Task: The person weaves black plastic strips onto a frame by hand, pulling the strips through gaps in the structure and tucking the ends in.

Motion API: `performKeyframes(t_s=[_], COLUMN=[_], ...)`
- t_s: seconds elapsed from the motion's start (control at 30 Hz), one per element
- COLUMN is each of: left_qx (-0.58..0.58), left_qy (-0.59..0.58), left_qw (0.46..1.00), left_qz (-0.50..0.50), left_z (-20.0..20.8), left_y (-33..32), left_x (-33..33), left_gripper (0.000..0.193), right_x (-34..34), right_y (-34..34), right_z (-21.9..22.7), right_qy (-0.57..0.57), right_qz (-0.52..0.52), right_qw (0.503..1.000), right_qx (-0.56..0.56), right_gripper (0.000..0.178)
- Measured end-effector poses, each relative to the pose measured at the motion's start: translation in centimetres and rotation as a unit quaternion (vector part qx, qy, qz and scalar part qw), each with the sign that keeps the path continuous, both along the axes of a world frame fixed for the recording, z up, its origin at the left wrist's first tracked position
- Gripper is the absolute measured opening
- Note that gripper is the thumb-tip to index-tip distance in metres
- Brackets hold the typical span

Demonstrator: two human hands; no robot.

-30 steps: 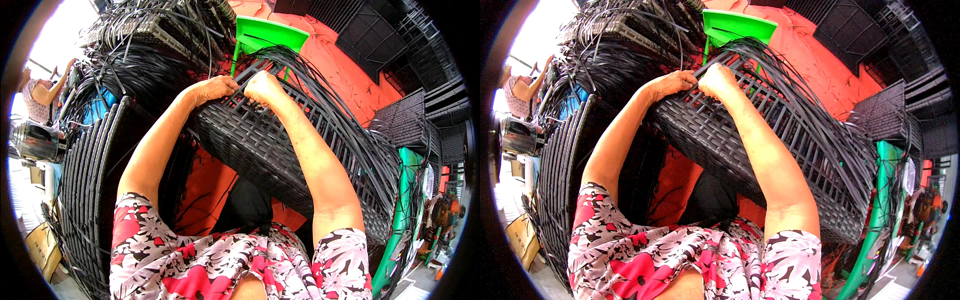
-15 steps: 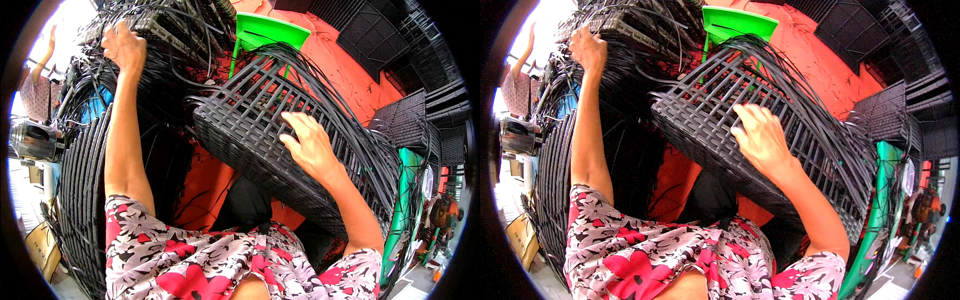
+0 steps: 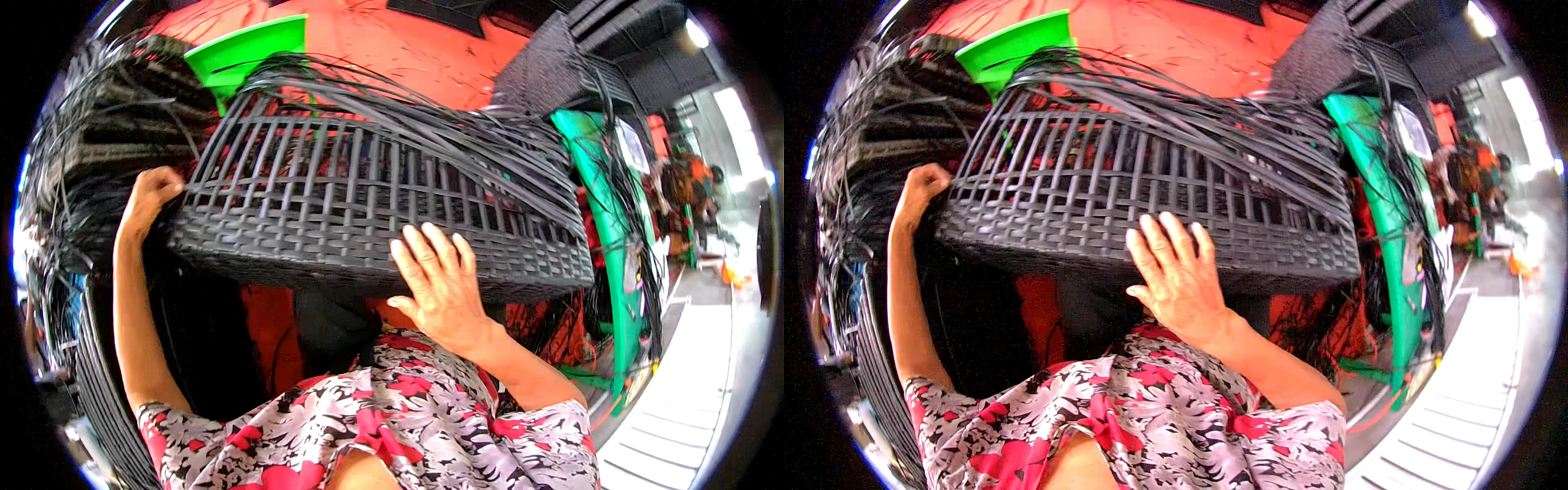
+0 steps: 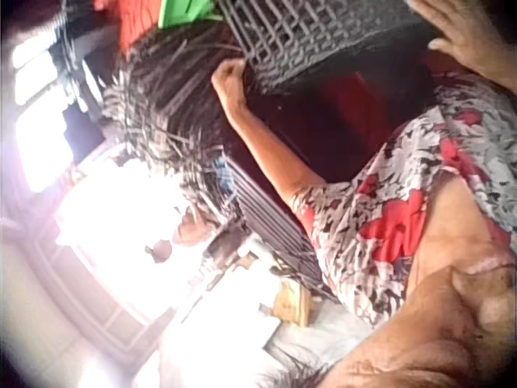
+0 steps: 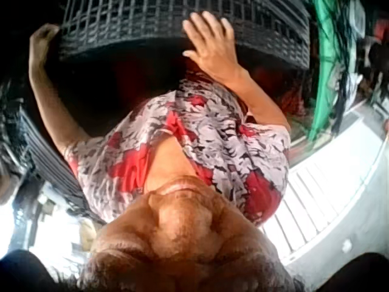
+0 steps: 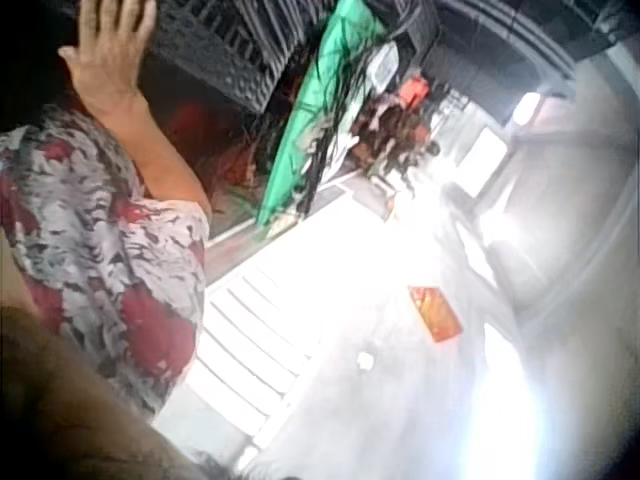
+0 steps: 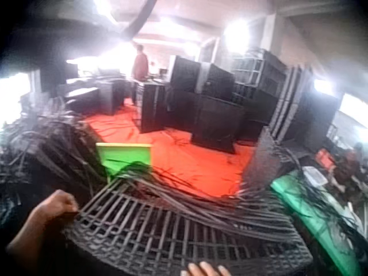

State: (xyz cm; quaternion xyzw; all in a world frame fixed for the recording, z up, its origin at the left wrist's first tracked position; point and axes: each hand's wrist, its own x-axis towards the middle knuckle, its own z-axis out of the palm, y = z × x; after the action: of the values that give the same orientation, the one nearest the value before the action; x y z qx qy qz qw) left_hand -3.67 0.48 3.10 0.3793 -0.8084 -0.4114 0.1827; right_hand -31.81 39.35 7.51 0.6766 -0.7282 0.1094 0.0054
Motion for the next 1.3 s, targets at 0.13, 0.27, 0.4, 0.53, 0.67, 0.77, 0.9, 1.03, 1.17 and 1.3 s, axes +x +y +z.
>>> performKeyframes(t_s=[0.13,0.27,0.4,0.53,0.67,0.77,0.9,1.03,1.17,1.3], left_qx=[-0.084,-0.192,-0.094,-0.281,-0.327,-0.239,-0.239,-0.258,-0.254,-0.268], left_qy=[-0.101,-0.172,-0.174,-0.322,-0.019,-0.033,-0.163,-0.154,-0.116,-0.101], left_qw=[0.990,0.963,0.978,0.888,0.944,0.941,0.889,0.878,0.883,0.885], left_qz=[0.060,0.073,0.073,0.172,-0.028,-0.238,-0.354,-0.373,-0.377,-0.368], left_z=[-1.5,-0.4,-3.7,-2.2,3.7,5.8,5.2,4.4,4.2,4.6], left_y=[-5.3,-5.8,-6.1,-2.3,9.7,17.8,20.4,21.5,22.2,22.8], left_x=[4.8,2.7,4.5,1.0,-9.9,-16.2,-20.1,-19.9,-18.1,-16.9], left_gripper=[0.015,0.018,0.018,0.016,0.070,0.109,0.136,0.131,0.099,0.086], right_x=[0.3,0.4,-0.4,-1.5,-5.9,-9.6,-12.2,-12.4,-11.8,-11.1], right_y=[0.0,0.2,0.8,2.5,5.4,6.8,6.8,7.2,7.6,7.4], right_z=[-0.9,-1.2,-1.6,-1.8,0.3,1.0,1.5,0.9,-0.1,0.4], right_qy=[0.004,0.032,0.007,-0.073,-0.035,0.019,-0.006,-0.002,0.036,0.015], right_qz=[-0.007,-0.012,0.001,0.022,-0.061,-0.101,-0.117,-0.117,-0.097,-0.075], right_qw=[1.000,0.999,0.999,0.993,0.993,0.995,0.989,0.991,0.994,0.997], right_qx=[-0.022,-0.022,-0.046,-0.094,-0.091,0.008,0.091,0.063,-0.032,-0.034], right_gripper=[0.082,0.074,0.071,0.069,0.080,0.107,0.119,0.113,0.089,0.085])
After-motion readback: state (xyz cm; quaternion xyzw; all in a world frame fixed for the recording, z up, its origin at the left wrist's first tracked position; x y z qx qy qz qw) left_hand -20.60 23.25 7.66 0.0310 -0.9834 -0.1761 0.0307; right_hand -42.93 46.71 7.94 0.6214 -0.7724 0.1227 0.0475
